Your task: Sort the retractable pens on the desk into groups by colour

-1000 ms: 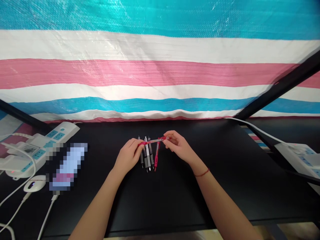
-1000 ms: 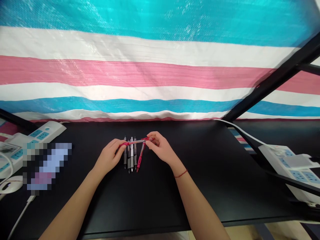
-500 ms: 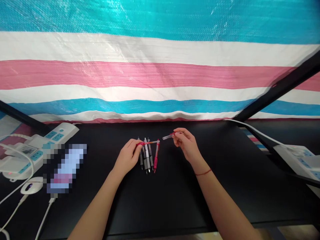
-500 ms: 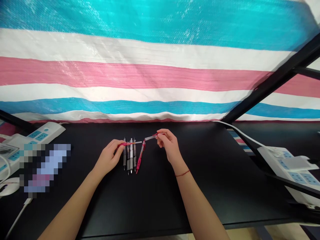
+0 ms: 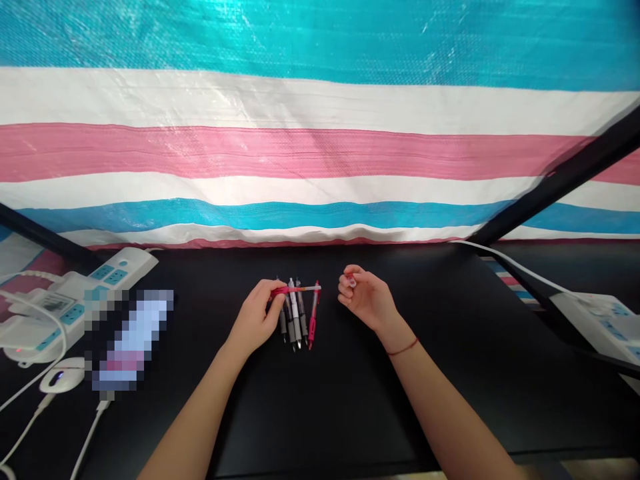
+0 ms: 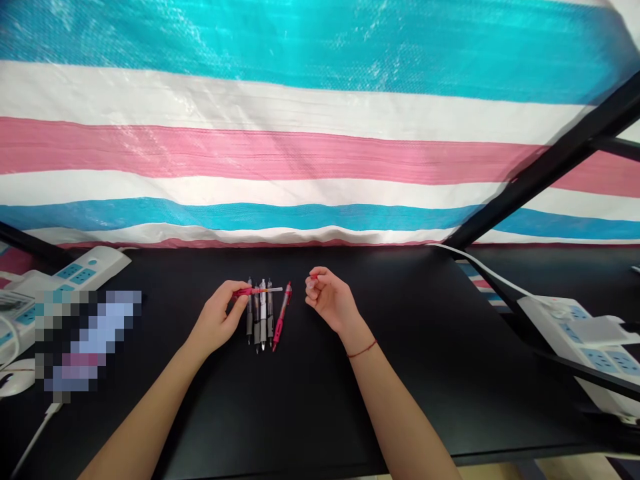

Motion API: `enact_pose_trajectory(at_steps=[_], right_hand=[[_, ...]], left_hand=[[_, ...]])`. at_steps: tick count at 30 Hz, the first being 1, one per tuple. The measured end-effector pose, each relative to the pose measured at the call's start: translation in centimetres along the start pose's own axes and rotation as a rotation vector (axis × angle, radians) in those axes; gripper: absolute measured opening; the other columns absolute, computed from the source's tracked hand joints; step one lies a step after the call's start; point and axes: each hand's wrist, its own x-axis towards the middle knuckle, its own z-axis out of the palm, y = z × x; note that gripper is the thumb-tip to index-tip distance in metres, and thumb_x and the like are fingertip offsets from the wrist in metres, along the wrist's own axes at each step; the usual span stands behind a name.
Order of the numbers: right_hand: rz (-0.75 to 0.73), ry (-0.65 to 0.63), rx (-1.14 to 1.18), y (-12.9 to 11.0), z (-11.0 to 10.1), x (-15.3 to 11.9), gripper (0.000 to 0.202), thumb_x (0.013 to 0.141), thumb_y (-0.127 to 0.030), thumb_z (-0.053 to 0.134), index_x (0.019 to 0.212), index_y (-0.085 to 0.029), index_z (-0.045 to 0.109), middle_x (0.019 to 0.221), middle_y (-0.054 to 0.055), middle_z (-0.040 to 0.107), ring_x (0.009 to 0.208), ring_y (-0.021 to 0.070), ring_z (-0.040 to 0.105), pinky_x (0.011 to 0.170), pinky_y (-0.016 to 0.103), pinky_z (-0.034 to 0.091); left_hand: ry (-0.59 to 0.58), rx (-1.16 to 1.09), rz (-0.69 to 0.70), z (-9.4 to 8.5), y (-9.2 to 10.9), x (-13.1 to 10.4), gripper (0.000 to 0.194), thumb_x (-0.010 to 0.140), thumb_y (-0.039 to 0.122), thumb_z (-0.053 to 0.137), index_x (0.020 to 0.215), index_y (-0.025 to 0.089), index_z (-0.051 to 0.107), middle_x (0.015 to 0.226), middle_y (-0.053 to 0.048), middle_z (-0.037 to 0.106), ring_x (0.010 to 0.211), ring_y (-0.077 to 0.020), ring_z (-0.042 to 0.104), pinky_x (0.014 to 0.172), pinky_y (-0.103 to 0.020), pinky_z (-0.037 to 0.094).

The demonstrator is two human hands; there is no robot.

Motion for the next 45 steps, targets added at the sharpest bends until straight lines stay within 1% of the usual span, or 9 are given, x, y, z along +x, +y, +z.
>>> enact_pose_trajectory(at_steps=[4,9,15,19,24,28,39,43,45], right_hand=[[0.021,-0.015,0.078,0.1,0.0,0.1,0.007,0.066,-0.019,0.057,0.072,-0.021,0.058,0.059,-0.004,0.047,0.048,0.0089,0.039,0.045,0.022,0.031],[0.019,0.037,0.101,0.2,0.3,0.0,0.009,0.062,-0.018,0.061,0.071,-0.02,0.061,0.058,-0.004,0.053,0.048,0.0076,0.041,0.044,0.02,0.032],[-0.254,0.193,-0.111,0.3,0.5,0.1,0.012,0.065,-0.021,0.065,0.076,-0.021,0.062,0.061,-0.003,0.06,0.047,0.0088,0.047,0.043,0.021,0.034],[-0.375,0.227,-0.223,0.2,0.3,0.1,0.014,0.068,-0.024,0.067,0.08,-0.021,0.062,0.063,-0.002,0.062,0.05,0.0095,0.05,0.045,0.022,0.037],[-0.437,0.199,-0.357,0.5,0.2,0.0,0.015,0.072,-0.027,0.067,0.084,-0.021,0.064,0.066,-0.002,0.062,0.052,0.0098,0.051,0.048,0.023,0.04],[-0.447,0.16,-0.444,0.7,0.2,-0.1,0.014,0.074,-0.028,0.066,0.086,-0.022,0.064,0.06,-0.003,0.059,0.053,0.0105,0.051,0.05,0.024,0.041],[-0.425,0.059,-0.593,1.2,0.8,-0.4,0.015,0.076,-0.031,0.067,0.087,-0.021,0.064,0.06,-0.003,0.06,0.055,0.012,0.055,0.052,0.027,0.047],[-0.402,0.058,-0.629,1.3,1.1,-0.5,0.017,0.075,-0.032,0.067,0.087,-0.021,0.064,0.059,-0.002,0.06,0.055,0.0128,0.057,0.053,0.027,0.048],[-0.395,0.063,-0.634,1.3,1.3,-0.5,0.019,0.074,-0.033,0.068,0.086,-0.02,0.064,0.058,-0.002,0.06,0.054,0.0127,0.056,0.052,0.028,0.048]], left_hand=[[0.004,-0.003,0.015,0.0,0.0,0.0,0.017,0.093,0.024,0.041,0.101,0.019,0.055,0.093,-0.005,0.062,0.087,-0.0175,0.061,0.08,-0.031,0.051],[0.011,0.013,0.014,0.0,-0.1,0.0,0.019,0.093,0.025,0.042,0.103,0.019,0.057,0.094,-0.005,0.063,0.088,-0.0175,0.061,0.081,-0.031,0.05],[0.071,0.019,-0.042,0.0,-0.2,0.0,0.019,0.093,0.027,0.045,0.102,0.019,0.06,0.091,-0.004,0.064,0.081,-0.0158,0.062,0.077,-0.028,0.051],[0.085,0.03,-0.039,0.0,-0.3,0.0,0.019,0.092,0.028,0.045,0.101,0.019,0.06,0.09,-0.004,0.064,0.081,-0.0158,0.062,0.076,-0.028,0.051],[0.071,0.03,-0.033,0.1,-0.2,0.0,0.019,0.092,0.028,0.045,0.1,0.019,0.06,0.091,-0.004,0.064,0.08,-0.0157,0.062,0.074,-0.028,0.052],[0.069,0.025,-0.018,0.1,-0.3,0.0,0.019,0.092,0.027,0.046,0.101,0.019,0.06,0.092,-0.004,0.064,0.079,-0.0153,0.062,0.07,-0.026,0.051],[0.051,-0.013,0.019,0.5,-0.5,-0.1,0.017,0.09,0.026,0.052,0.103,0.02,0.062,0.091,-0.004,0.063,0.08,-0.015,0.062,0.07,-0.026,0.052],[0.048,-0.037,-0.007,0.5,-0.4,0.0,0.016,0.089,0.027,0.053,0.1,0.021,0.063,0.09,-0.003,0.064,0.078,-0.0155,0.063,0.066,-0.026,0.053],[0.049,-0.05,-0.013,0.5,-0.3,0.0,0.016,0.088,0.027,0.054,0.1,0.021,0.064,0.091,-0.003,0.065,0.079,-0.0155,0.063,0.068,-0.026,0.053]])
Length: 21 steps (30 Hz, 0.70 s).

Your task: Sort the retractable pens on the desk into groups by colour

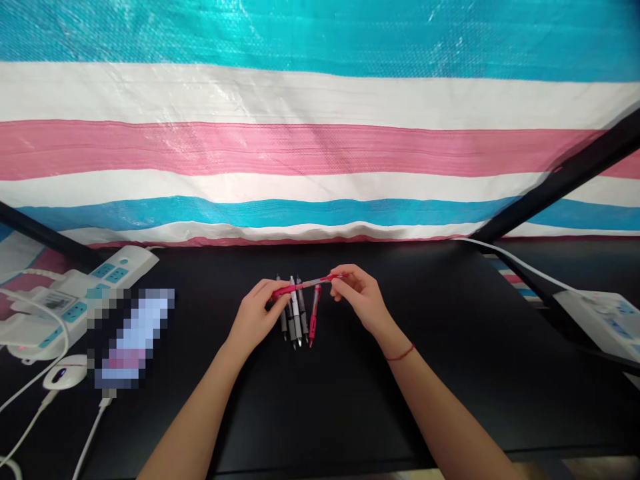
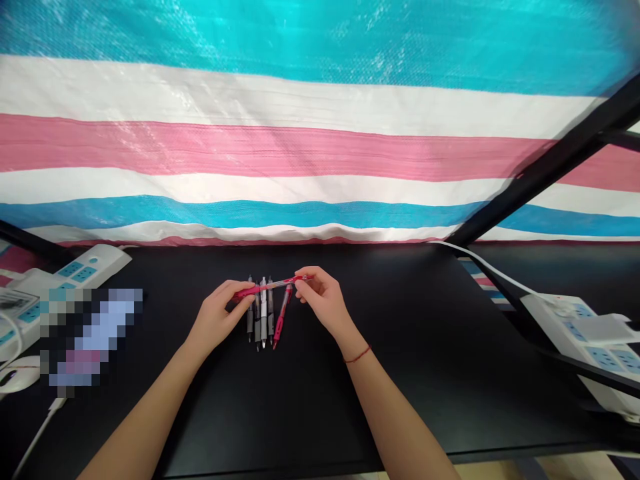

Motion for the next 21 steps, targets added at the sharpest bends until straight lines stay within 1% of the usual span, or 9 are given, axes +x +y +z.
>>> enact_pose_trajectory(at_steps=[5,9,12,14,17,18,20,21], right_hand=[[0.017,0.002,-0.011,-0.27,0.06,-0.04,0.022,0.071,-0.037,0.07,0.084,-0.02,0.063,0.058,-0.002,0.06,0.054,0.013,0.056,0.052,0.028,0.048],[0.021,-0.04,-0.043,-0.4,0.04,-0.17,0.023,0.07,-0.039,0.071,0.081,-0.02,0.064,0.069,0.0,0.064,0.06,0.0137,0.059,0.054,0.028,0.048],[0.017,-0.086,-0.076,-0.47,-0.1,-0.27,0.025,0.073,-0.041,0.07,0.085,-0.02,0.065,0.074,0.002,0.066,0.061,0.0138,0.059,0.057,0.029,0.049],[0.031,-0.121,-0.122,-0.45,-0.29,-0.3,0.026,0.076,-0.044,0.067,0.084,-0.019,0.065,0.069,0.002,0.066,0.059,0.0139,0.058,0.059,0.03,0.05],[0.05,-0.158,-0.231,-0.36,-0.61,-0.27,0.032,0.081,-0.047,0.06,0.07,-0.018,0.061,0.06,0.002,0.062,0.056,0.0131,0.056,0.058,0.029,0.048],[0.05,-0.167,-0.237,-0.33,-0.7,-0.25,0.031,0.082,-0.047,0.06,0.071,-0.018,0.061,0.061,0.001,0.062,0.056,0.0127,0.055,0.058,0.029,0.048],[0.05,-0.186,-0.179,-0.31,-0.84,-0.19,0.026,0.08,-0.045,0.063,0.085,-0.019,0.062,0.07,0.001,0.063,0.059,0.0124,0.055,0.058,0.028,0.047],[0.049,-0.195,-0.141,-0.33,-0.9,-0.17,0.027,0.078,-0.044,0.065,0.092,-0.02,0.061,0.074,0.001,0.064,0.061,0.0124,0.056,0.059,0.027,0.048]], left_hand=[[-0.002,-0.032,-0.024,-0.16,0.27,0.12,0.017,0.087,0.028,0.056,0.099,0.021,0.066,0.088,-0.003,0.066,0.078,-0.0152,0.063,0.07,-0.027,0.053],[-0.021,-0.053,-0.048,-0.26,0.44,0.15,0.019,0.087,0.03,0.056,0.1,0.02,0.067,0.087,-0.003,0.067,0.077,-0.0154,0.063,0.069,-0.027,0.052],[-0.03,-0.052,-0.052,-0.36,0.39,0.2,0.02,0.088,0.031,0.055,0.099,0.02,0.067,0.086,-0.003,0.067,0.074,-0.0152,0.063,0.067,-0.026,0.052],[-0.03,-0.056,-0.043,-0.43,0.32,0.26,0.02,0.088,0.031,0.054,0.098,0.021,0.068,0.086,-0.004,0.068,0.075,-0.0154,0.063,0.068,-0.027,0.053],[-0.035,-0.063,-0.032,-0.43,0.26,0.32,0.02,0.089,0.03,0.052,0.097,0.02,0.068,0.087,-0.004,0.068,0.077,-0.0158,0.065,0.07,-0.027,0.053],[-0.035,-0.064,-0.033,-0.42,0.25,0.33,0.02,0.089,0.03,0.052,0.096,0.02,0.068,0.087,-0.004,0.069,0.078,-0.0161,0.065,0.07,-0.027,0.053],[-0.033,-0.065,-0.038,-0.38,0.25,0.33,0.02,0.089,0.03,0.052,0.096,0.02,0.068,0.088,-0.004,0.069,0.08,-0.0165,0.065,0.07,-0.027,0.053],[-0.032,-0.064,-0.04,-0.37,0.25,0.33,0.02,0.089,0.03,0.052,0.096,0.02,0.068,0.088,-0.004,0.069,0.08,-0.0166,0.066,0.07,-0.027,0.053]])
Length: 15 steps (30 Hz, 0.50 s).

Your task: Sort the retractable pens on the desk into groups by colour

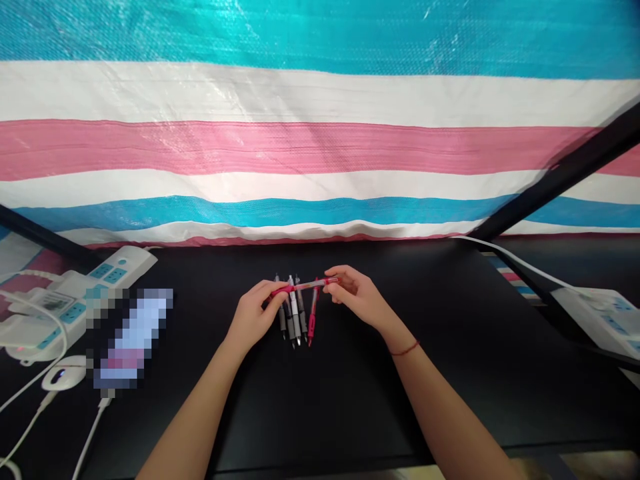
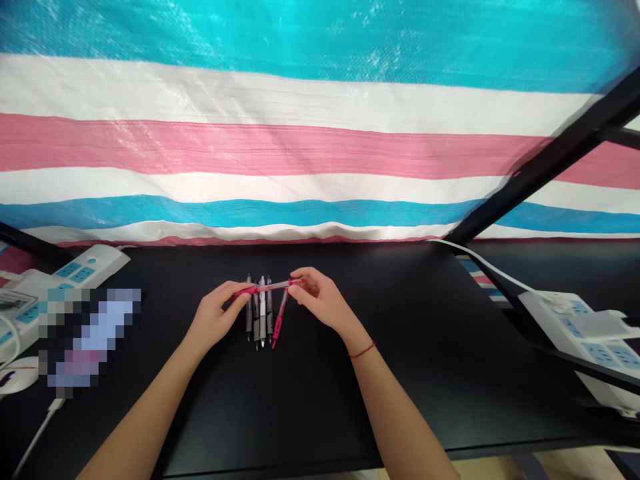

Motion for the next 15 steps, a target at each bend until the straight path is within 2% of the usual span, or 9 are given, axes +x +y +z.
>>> enact_pose_trajectory(at_steps=[2,6,9,11,13,15], right_hand=[[0.0,-0.02,0.012,-0.06,-0.13,0.02,0.027,0.078,-0.043,0.065,0.092,-0.02,0.06,0.077,0.001,0.064,0.063,0.0125,0.056,0.061,0.027,0.048],[0.013,-0.042,-0.137,-0.16,-0.4,-0.01,0.032,0.084,-0.046,0.056,0.068,-0.018,0.058,0.062,0.0,0.059,0.058,0.013,0.054,0.059,0.028,0.045],[-0.002,-0.041,-0.102,-0.14,-0.54,-0.08,0.024,0.08,-0.043,0.063,0.086,-0.02,0.061,0.074,0.001,0.061,0.063,0.0135,0.055,0.062,0.028,0.046],[-0.018,-0.052,-0.079,-0.15,-0.6,-0.13,0.029,0.077,-0.04,0.067,0.098,-0.021,0.06,0.082,0.001,0.062,0.067,0.0135,0.056,0.063,0.029,0.047],[-0.023,-0.064,-0.131,-0.18,-0.63,-0.16,0.022,0.081,-0.041,0.062,0.088,-0.02,0.062,0.077,0.001,0.062,0.064,0.0133,0.055,0.062,0.028,0.046],[-0.019,-0.063,-0.196,-0.22,-0.63,-0.16,0.029,0.086,-0.043,0.054,0.073,-0.019,0.06,0.066,0.001,0.06,0.06,0.0132,0.054,0.06,0.028,0.045]], left_hand=[[0.0,0.003,0.002,0.0,-0.02,-0.01,0.02,0.089,0.029,0.051,0.096,0.019,0.068,0.088,-0.004,0.069,0.079,-0.0163,0.066,0.07,-0.027,0.053],[-0.001,0.015,0.019,-0.04,-0.08,-0.02,0.02,0.089,0.029,0.051,0.095,0.02,0.068,0.086,-0.004,0.069,0.077,-0.0161,0.066,0.07,-0.027,0.053],[0.009,0.017,0.009,-0.06,-0.1,-0.03,0.021,0.09,0.03,0.051,0.096,0.02,0.068,0.086,-0.004,0.068,0.077,-0.0163,0.065,0.069,-0.027,0.053],[0.006,0.016,0.004,-0.06,-0.1,-0.05,0.021,0.09,0.031,0.05,0.096,0.02,0.067,0.086,-0.004,0.068,0.077,-0.0165,0.065,0.069,-0.027,0.053],[-0.003,0.014,0.008,-0.05,-0.08,-0.07,0.021,0.09,0.03,0.05,0.095,0.02,0.067,0.087,-0.005,0.068,0.079,-0.0166,0.066,0.07,-0.027,0.053],[-0.011,0.015,0.014,-0.02,-0.04,-0.1,0.021,0.09,0.03,0.05,0.096,0.02,0.067,0.088,-0.005,0.069,0.08,-0.0169,0.065,0.072,-0.028,0.053]])
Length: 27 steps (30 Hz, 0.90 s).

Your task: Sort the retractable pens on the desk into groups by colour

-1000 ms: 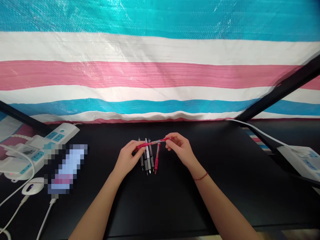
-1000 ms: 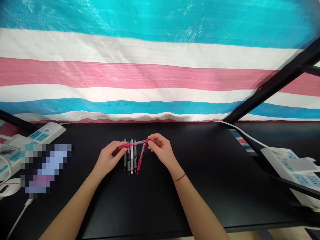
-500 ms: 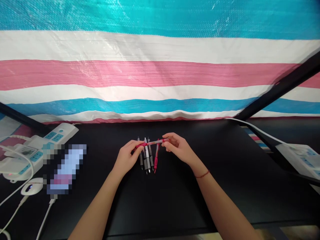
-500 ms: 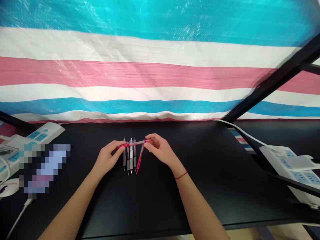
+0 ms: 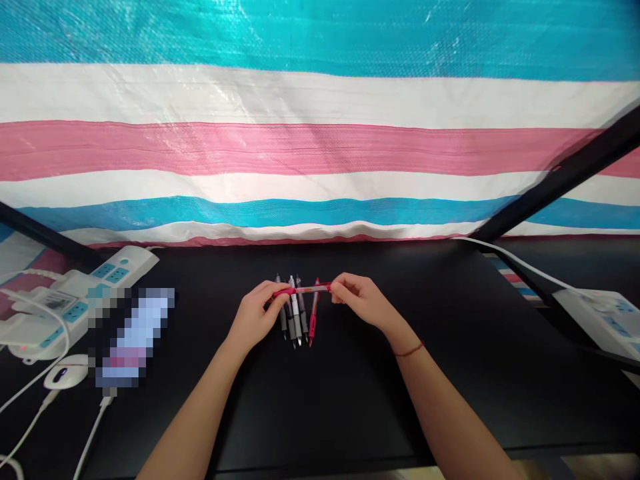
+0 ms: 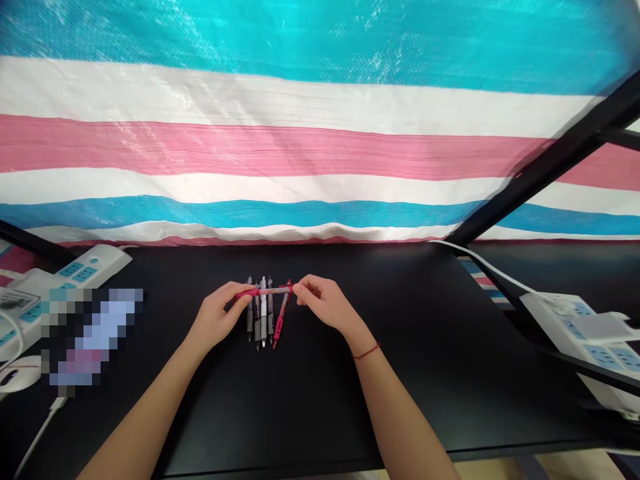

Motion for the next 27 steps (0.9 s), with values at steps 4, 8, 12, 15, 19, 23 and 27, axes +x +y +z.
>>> enact_pose_trajectory(at_steps=[4,8,12,15,19,23,27], right_hand=[[-0.02,0.027,0.063,0.0,0.01,-0.01,0.024,0.079,-0.041,0.064,0.093,-0.021,0.063,0.08,0.002,0.064,0.068,0.0149,0.059,0.065,0.03,0.048],[-0.017,0.002,0.019,-0.02,-0.01,-0.04,0.023,0.082,-0.042,0.06,0.083,-0.02,0.063,0.075,0.002,0.063,0.066,0.0147,0.057,0.064,0.03,0.047],[-0.01,0.03,0.024,0.02,0.12,0.0,0.026,0.084,-0.044,0.056,0.081,-0.019,0.062,0.07,0.001,0.061,0.06,0.0134,0.054,0.061,0.028,0.046],[-0.049,0.041,0.089,0.09,0.28,0.05,0.027,0.077,-0.04,0.067,0.097,-0.022,0.061,0.085,0.001,0.062,0.068,0.0132,0.057,0.066,0.028,0.048],[-0.019,0.017,0.013,0.19,0.4,0.12,0.031,0.088,-0.045,0.051,0.072,-0.019,0.059,0.067,0.001,0.059,0.06,0.0127,0.054,0.06,0.027,0.045],[-0.038,0.044,0.081,0.21,0.39,0.11,0.025,0.078,-0.043,0.065,0.09,-0.022,0.062,0.082,0.002,0.062,0.068,0.014,0.057,0.065,0.028,0.048],[-0.017,0.008,0.036,0.09,0.29,0.09,0.022,0.082,-0.042,0.06,0.081,-0.02,0.062,0.074,0.002,0.062,0.066,0.0144,0.058,0.063,0.029,0.047]], left_hand=[[-0.007,-0.002,-0.005,0.04,0.09,-0.04,0.021,0.09,0.031,0.05,0.097,0.021,0.067,0.088,-0.004,0.068,0.079,-0.0168,0.065,0.072,-0.028,0.053],[-0.009,0.003,-0.005,0.06,0.15,-0.05,0.021,0.09,0.03,0.05,0.096,0.02,0.067,0.087,-0.004,0.068,0.079,-0.0167,0.065,0.071,-0.028,0.053],[-0.011,0.006,0.001,0.1,0.25,-0.03,0.021,0.09,0.031,0.049,0.096,0.02,0.067,0.087,-0.005,0.068,0.08,-0.0173,0.065,0.072,-0.028,0.053],[-0.02,0.007,-0.007,0.17,0.3,-0.03,0.022,0.091,0.031,0.047,0.096,0.021,0.066,0.086,-0.004,0.067,0.079,-0.0172,0.065,0.071,-0.028,0.053],[-0.025,0.008,0.0,0.27,0.32,-0.07,0.022,0.091,0.031,0.047,0.096,0.02,0.066,0.087,-0.005,0.068,0.08,-0.0173,0.065,0.073,-0.029,0.053],[-0.018,0.009,0.007,0.23,0.32,-0.06,0.021,0.091,0.03,0.048,0.095,0.021,0.066,0.086,-0.004,0.067,0.079,-0.0169,0.065,0.073,-0.028,0.053],[-0.021,0.017,0.01,0.17,0.31,-0.06,0.022,0.091,0.03,0.047,0.095,0.02,0.066,0.085,-0.004,0.067,0.079,-0.0167,0.064,0.07,-0.027,0.053]])
